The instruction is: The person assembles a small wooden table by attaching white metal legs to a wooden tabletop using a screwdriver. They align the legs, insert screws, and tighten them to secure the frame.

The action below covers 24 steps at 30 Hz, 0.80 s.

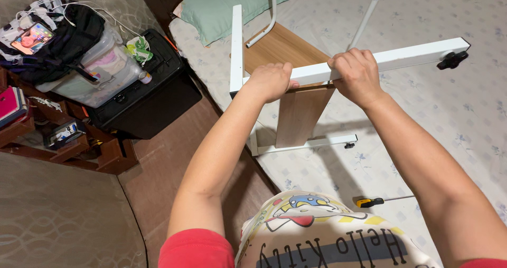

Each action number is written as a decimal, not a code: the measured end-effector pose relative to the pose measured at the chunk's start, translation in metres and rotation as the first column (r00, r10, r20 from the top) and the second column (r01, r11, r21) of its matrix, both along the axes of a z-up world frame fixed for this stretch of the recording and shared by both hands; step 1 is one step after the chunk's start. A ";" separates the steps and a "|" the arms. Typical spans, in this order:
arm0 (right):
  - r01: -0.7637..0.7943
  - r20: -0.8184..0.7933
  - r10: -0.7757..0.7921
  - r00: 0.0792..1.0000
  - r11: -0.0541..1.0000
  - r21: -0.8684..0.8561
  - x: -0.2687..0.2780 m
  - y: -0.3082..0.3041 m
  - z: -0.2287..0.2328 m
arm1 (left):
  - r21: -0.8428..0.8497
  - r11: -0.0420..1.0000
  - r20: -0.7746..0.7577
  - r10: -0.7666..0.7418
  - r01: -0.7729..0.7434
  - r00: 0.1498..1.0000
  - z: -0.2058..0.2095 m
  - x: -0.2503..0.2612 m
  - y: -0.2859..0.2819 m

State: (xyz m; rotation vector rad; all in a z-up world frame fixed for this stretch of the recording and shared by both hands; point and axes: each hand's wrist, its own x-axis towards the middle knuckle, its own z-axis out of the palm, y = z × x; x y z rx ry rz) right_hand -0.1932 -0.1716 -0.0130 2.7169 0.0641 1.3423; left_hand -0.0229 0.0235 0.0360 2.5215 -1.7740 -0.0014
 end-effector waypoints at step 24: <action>-0.068 -0.164 0.083 0.983 0.993 0.098 -0.025 0.011 -0.004 | -0.225 0.966 0.139 -0.095 0.125 0.986 -0.038 -0.003 0.013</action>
